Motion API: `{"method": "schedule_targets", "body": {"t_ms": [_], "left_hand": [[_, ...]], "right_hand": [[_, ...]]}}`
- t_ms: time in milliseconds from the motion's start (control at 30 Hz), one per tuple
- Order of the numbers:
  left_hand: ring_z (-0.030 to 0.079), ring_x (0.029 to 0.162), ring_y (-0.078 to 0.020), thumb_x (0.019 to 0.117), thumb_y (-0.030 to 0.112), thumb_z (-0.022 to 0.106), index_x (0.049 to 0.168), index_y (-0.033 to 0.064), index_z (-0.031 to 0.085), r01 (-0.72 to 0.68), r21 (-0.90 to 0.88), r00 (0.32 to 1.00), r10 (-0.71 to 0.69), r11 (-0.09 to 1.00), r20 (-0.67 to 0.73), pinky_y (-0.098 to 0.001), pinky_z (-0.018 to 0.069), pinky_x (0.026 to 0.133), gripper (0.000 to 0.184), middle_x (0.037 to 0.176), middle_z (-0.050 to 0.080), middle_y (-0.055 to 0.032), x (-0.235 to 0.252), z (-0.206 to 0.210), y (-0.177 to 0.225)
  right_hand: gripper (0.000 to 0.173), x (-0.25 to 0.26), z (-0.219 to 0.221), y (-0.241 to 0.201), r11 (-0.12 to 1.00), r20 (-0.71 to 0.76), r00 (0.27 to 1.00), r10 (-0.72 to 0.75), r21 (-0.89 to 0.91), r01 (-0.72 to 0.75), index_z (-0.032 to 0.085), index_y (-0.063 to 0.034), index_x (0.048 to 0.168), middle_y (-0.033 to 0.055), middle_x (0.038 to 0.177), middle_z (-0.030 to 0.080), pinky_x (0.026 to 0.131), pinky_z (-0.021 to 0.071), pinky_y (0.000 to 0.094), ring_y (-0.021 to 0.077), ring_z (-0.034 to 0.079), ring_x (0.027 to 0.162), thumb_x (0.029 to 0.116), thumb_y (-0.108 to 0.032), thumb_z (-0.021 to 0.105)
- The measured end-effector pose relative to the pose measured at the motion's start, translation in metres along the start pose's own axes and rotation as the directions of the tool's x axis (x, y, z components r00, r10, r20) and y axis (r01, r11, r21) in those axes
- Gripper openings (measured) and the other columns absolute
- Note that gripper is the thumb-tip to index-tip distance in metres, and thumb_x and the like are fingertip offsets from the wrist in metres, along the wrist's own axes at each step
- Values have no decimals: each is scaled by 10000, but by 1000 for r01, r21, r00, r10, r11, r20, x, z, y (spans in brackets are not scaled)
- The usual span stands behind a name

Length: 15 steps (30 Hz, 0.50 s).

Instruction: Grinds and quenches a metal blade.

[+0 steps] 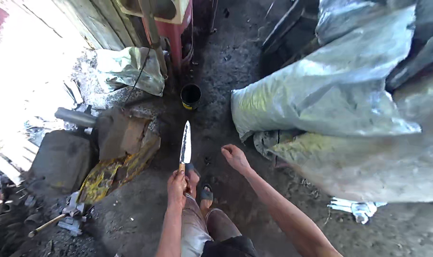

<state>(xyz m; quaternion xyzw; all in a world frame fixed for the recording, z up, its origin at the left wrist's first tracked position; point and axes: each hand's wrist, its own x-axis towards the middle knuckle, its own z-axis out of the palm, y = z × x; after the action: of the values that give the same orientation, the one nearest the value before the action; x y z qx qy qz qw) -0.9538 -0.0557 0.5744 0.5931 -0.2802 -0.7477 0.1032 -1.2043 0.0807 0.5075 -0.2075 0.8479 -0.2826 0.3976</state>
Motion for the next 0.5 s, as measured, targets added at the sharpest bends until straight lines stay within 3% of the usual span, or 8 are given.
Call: {"method": "schedule_targets", "body": {"t_ms": [200, 367, 500], "left_hand": [[562, 481, -183, 1103, 223, 450, 1303, 38, 496, 97, -131, 995, -98, 987, -2, -316, 505, 415, 276, 741, 602, -121, 146, 109, 82], [572, 502, -181, 1092, 179, 455, 1323, 24, 477, 163, -130, 984, -171, 978, -48, -310, 517, 435, 279, 766, 599, -120, 281, 171, 123], [596, 528, -192, 1082, 199, 480, 1298, 28, 505, 203, -78, 971, -211, 976, -112, -323, 535, 454, 276, 782, 609, -122, 370, 203, 139]], "right_hand": [[359, 207, -32, -77, 1000, -11, 1000, 2, 7, -2, 689, -84, 1236, 143, 1095, 716, 920, 562, 526, 268, 698, 1001, 1056, -345, 521], [338, 371, -18, -81, 998, -25, 1000, -1, -62, -1, 680, -74, 1240, 165, 1123, 706, 936, 547, 579, 324, 685, 1058, 1049, -280, 493], [326, 468, 9, -82, 996, 99, 995, 20, -91, -11, 662, -43, 1262, 190, 1187, 698, 994, 528, 564, 339, 667, 1145, 1046, -198, 475]]}}
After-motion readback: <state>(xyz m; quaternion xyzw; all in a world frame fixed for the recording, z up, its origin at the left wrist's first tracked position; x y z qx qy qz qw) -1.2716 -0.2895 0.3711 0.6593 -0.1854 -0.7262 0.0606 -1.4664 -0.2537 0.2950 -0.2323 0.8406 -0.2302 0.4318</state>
